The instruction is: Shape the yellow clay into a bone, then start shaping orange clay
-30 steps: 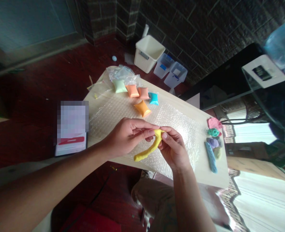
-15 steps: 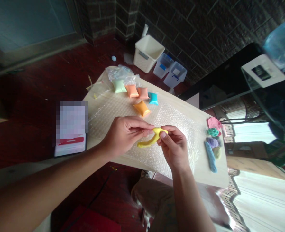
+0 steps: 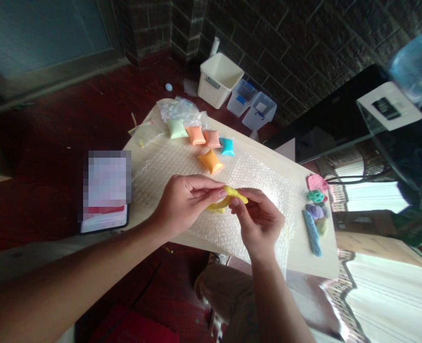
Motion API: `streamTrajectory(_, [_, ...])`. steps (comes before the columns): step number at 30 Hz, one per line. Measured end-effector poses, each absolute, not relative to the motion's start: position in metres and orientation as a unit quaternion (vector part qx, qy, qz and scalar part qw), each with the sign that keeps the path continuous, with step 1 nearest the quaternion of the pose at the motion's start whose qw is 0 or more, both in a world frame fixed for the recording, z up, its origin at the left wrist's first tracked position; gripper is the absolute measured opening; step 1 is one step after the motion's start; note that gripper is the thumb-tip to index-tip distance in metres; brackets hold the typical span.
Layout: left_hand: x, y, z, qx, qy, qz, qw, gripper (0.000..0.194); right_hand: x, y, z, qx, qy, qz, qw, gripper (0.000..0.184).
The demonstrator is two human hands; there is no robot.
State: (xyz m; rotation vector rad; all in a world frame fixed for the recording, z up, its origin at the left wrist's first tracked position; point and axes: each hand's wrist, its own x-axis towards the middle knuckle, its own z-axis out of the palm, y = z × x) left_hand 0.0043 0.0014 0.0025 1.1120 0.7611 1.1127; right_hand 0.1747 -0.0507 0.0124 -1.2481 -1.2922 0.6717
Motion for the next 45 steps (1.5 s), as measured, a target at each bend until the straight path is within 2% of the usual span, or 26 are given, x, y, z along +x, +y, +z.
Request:
streamTrajectory(6, [0.006,0.001,0.002,0.457,0.306,0.486,0.679,0.024,0.176,-0.053,0.014,-0.527,-0.626,0.216,0.533,0.023])
streamTrajectory(18, [0.005,-0.001,0.002,0.462,0.285,0.485,0.686,0.028,0.178,-0.05,0.022,-0.519,-0.664,0.186,0.505,0.033])
streamTrajectory(23, [0.005,0.0,0.003,0.469,0.289,0.483,0.68,0.024,0.177,-0.052,0.022,-0.519,-0.673,0.201,0.487,0.033])
streamTrajectory(26, [0.005,0.0,0.006,0.471,0.294,0.482,0.678,0.024,0.177,-0.052,0.02,-0.521,-0.623,0.261,0.522,0.033])
streamTrajectory(29, [0.005,0.0,0.008,0.479,0.294,0.48,0.674,0.023,0.177,-0.051,0.019,-0.509,-0.565,0.335,0.557,0.026])
streamTrajectory(31, [0.005,0.0,0.009,0.49,0.293,0.477,0.668,0.021,0.178,-0.05,0.018,-0.506,-0.553,0.356,0.558,0.018])
streamTrajectory(33, [0.005,0.0,0.009,0.5,0.288,0.477,0.663,0.02,0.179,-0.05,0.018,-0.508,-0.544,0.358,0.563,0.019])
streamTrajectory(37, [0.004,0.0,0.007,0.507,0.282,0.477,0.66,0.02,0.18,-0.051,0.02,-0.516,-0.577,0.32,0.547,0.025])
streamTrajectory(41, [0.004,-0.001,0.004,0.499,0.288,0.472,0.667,0.02,0.182,-0.053,0.024,-0.517,-0.67,0.232,0.479,0.025])
streamTrajectory(45, [0.005,0.0,0.003,0.497,0.283,0.479,0.666,0.021,0.184,-0.055,0.026,-0.52,-0.704,0.157,0.458,0.033])
